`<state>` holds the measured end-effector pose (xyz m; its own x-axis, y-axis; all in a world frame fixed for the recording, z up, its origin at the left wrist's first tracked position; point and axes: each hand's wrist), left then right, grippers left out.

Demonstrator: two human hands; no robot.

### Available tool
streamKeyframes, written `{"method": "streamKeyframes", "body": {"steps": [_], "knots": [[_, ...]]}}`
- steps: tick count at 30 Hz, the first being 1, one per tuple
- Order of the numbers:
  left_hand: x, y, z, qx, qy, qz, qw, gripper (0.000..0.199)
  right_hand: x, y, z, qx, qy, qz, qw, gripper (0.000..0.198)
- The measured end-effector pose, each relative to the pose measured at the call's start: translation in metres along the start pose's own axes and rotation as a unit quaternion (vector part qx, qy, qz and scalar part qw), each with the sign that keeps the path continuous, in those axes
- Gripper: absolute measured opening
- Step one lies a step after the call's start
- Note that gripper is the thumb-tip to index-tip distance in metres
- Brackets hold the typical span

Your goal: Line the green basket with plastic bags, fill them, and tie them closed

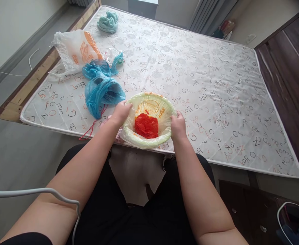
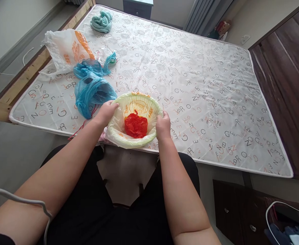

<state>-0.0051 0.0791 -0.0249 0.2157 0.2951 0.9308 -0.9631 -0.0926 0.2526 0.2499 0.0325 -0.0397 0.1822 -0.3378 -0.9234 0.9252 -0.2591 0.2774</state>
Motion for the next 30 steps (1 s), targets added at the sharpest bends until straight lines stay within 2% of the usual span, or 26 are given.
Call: {"method": "streamKeyframes", "body": {"steps": [5,18,30], "knots": [[-0.0006,0.0004,-0.0004,0.003,0.001,0.001,1.000,0.023,0.0013,0.0000,-0.0001,0.006,-0.004,-0.015,1.000,0.051],[-0.0029,0.0006,-0.0012,0.000,0.001,0.003,1.000,0.030,0.0035,-0.0002,-0.0018,0.000,-0.006,-0.025,1.000,0.050],[-0.0012,0.0005,-0.0008,0.000,0.006,0.010,1.000,0.024,0.0058,-0.0001,-0.0032,0.006,-0.009,-0.051,0.999,0.050]]}}
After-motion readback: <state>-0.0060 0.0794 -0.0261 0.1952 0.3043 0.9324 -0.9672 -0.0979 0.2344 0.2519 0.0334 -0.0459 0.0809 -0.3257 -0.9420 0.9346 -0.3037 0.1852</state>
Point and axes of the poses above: each hand's wrist, its own z-axis away from the middle knuckle, its own y-axis out of the back of the hand, x = y × z, and after that the axes turned 3 degrees about z, right-handed
